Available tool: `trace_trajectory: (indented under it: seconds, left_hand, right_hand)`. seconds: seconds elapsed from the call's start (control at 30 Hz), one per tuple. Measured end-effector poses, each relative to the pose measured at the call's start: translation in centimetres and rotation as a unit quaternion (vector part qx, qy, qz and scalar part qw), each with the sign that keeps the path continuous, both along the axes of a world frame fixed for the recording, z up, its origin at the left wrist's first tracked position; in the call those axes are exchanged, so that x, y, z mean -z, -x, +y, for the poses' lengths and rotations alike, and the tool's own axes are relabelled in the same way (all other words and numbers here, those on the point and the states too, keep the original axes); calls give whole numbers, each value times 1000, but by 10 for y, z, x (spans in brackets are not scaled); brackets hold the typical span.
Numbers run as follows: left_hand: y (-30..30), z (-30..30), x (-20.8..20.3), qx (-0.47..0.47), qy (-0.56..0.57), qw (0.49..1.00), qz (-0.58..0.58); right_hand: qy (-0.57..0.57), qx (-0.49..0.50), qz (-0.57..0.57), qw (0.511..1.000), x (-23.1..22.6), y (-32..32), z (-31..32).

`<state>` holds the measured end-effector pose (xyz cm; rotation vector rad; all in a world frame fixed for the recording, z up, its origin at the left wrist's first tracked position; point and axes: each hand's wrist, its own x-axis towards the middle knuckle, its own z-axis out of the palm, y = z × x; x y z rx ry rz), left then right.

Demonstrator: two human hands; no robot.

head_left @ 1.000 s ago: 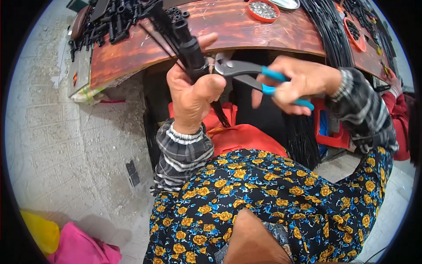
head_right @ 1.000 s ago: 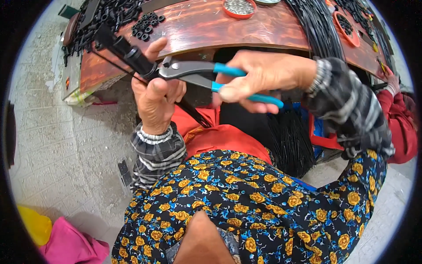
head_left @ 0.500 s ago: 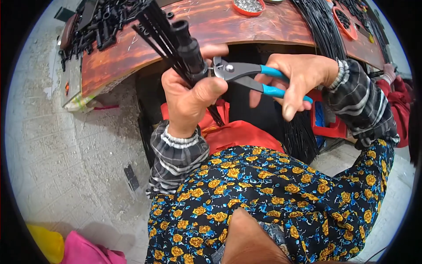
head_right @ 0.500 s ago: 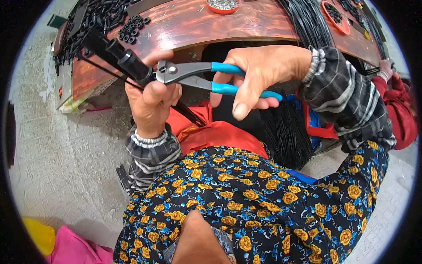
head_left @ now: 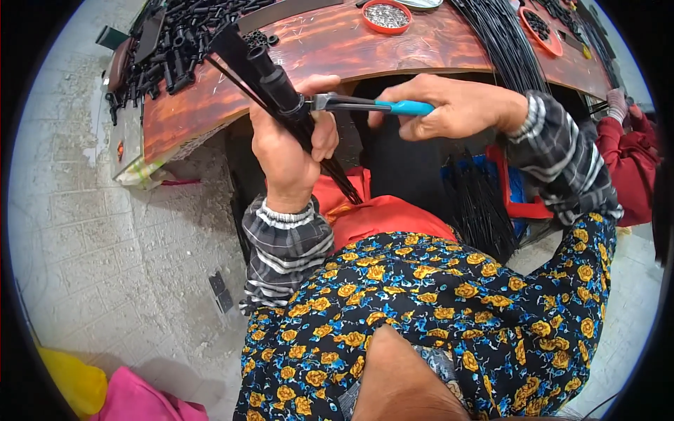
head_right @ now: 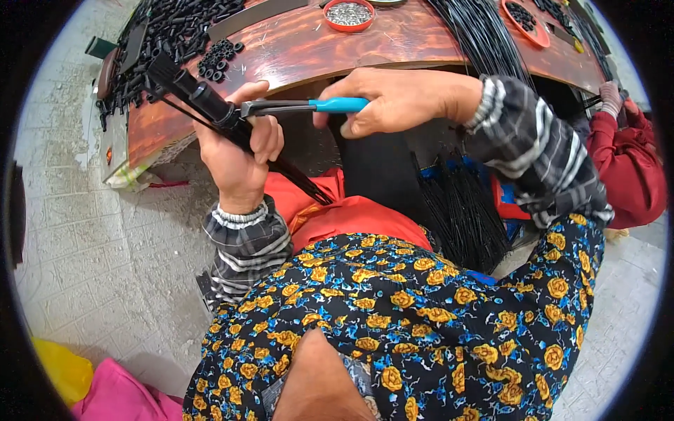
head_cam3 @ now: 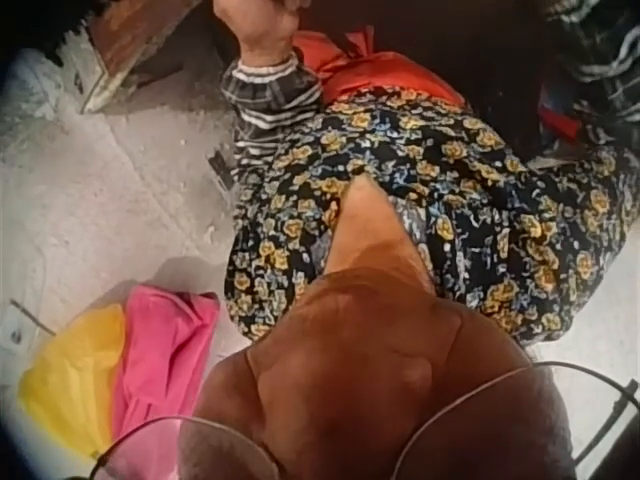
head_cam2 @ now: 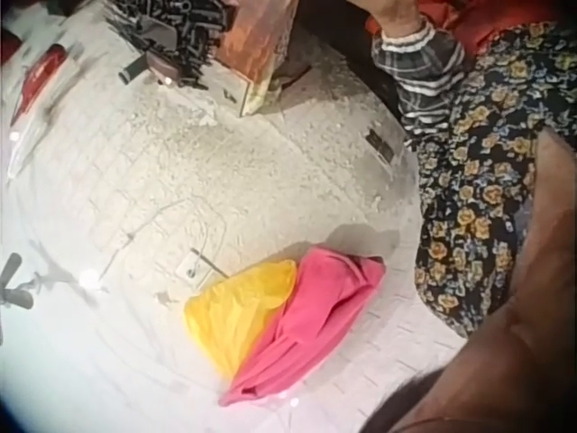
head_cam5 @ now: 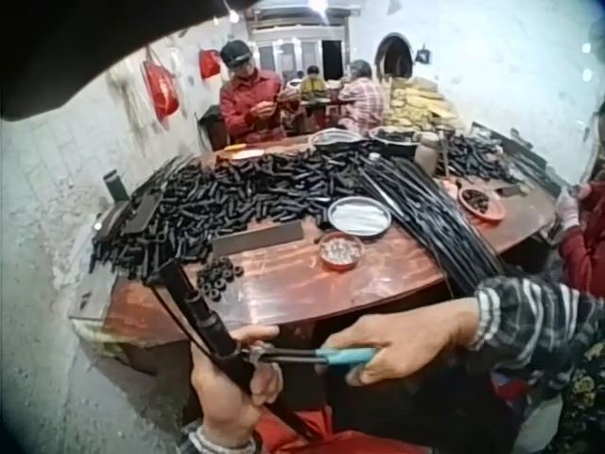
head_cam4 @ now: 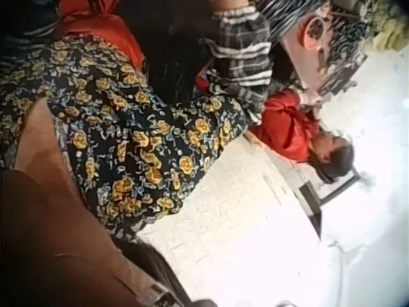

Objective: Assembling and trimming small electrical cable components at a production workbench using pliers.

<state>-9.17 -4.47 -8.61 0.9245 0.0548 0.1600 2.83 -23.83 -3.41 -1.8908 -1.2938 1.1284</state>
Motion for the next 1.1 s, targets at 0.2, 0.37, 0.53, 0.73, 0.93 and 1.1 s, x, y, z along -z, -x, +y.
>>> trace_trajectory:
  seconds: [0.2,0.37,0.53,0.73,0.93,1.1]
  left_hand:
    - [-3,1,-2,-38,-24,999,18]
    - [-1,4,-2,-80,-41,995,34]
    - [0,4,-1,-91,-41,994,38]
    - [-2,2,-1,-61,-20,998,23]
    - [-4,2,-1,-78,-20,997,21]
    - [-7,2,0,-82,-18,996,24]
  right_hand:
    - [-98,91,-339,931,11,24,-3]
    - [-146,109,-473,862,19,36,8]
    - [-135,102,-449,877,23,32,8]
    - [-106,147,-499,848,21,35,8]
    - [-134,173,-559,800,28,35,13]
    - [-145,191,-561,792,38,36,16]
